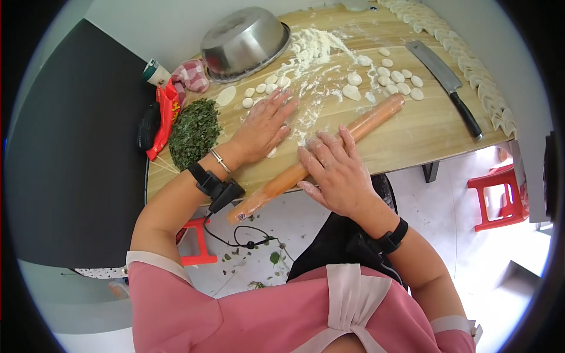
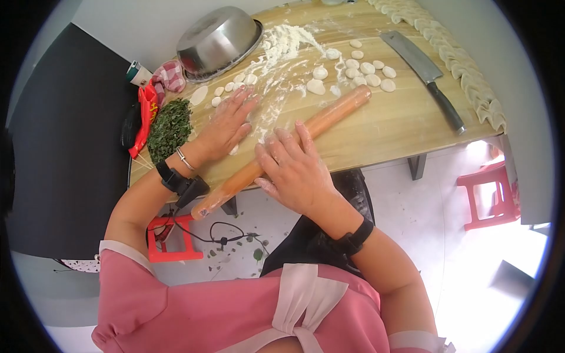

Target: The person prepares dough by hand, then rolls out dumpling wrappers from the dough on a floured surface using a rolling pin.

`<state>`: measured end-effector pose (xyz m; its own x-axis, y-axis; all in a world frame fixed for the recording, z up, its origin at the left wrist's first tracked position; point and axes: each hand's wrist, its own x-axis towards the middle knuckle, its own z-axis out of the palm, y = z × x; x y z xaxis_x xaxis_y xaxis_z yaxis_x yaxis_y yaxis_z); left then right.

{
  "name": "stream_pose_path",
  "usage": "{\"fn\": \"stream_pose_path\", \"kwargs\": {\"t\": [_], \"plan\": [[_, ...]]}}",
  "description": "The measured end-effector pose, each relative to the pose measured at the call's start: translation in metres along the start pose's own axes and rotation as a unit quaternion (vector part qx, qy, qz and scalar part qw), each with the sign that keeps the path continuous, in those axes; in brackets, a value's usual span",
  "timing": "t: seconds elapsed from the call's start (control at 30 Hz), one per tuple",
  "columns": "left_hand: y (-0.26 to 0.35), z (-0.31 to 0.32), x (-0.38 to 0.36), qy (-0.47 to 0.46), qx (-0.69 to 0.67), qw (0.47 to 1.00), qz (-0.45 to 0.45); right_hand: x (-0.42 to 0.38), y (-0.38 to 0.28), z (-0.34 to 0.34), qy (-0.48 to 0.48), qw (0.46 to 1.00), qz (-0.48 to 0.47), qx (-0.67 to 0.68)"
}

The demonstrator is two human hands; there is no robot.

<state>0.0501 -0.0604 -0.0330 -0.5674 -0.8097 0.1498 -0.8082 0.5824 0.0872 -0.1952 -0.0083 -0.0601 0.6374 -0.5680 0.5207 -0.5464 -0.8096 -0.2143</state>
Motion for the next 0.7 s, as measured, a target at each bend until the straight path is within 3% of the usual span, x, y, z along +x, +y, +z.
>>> {"fn": "stream_pose_path", "kwargs": {"t": [0.1,0.3,0.37,0.5,0.57,0.7], "plan": [[0.002,-0.001,-0.002,-0.004,0.04,0.999,0.014,-0.003,-0.003,0.0,-0.007,1.0,0.002,0.009],[0.009,0.0,0.009,0.01,-0.035,0.999,0.014,0.0,0.0,0.002,-0.001,1.0,0.001,0.011],[0.014,0.004,0.009,-0.005,0.043,0.999,0.016,0.0,0.001,0.001,0.001,1.0,0.005,0.019],[0.004,-0.003,0.016,-0.015,0.029,0.999,0.021,0.002,0.001,-0.002,-0.014,1.0,0.003,0.01],[-0.005,-0.005,0.019,0.059,0.009,0.998,-0.004,0.001,0.0,-0.001,-0.012,1.0,0.008,0.013],[0.002,0.001,0.02,0.017,0.078,0.997,0.024,0.001,0.0,0.0,-0.015,1.0,0.005,0.017]]}}
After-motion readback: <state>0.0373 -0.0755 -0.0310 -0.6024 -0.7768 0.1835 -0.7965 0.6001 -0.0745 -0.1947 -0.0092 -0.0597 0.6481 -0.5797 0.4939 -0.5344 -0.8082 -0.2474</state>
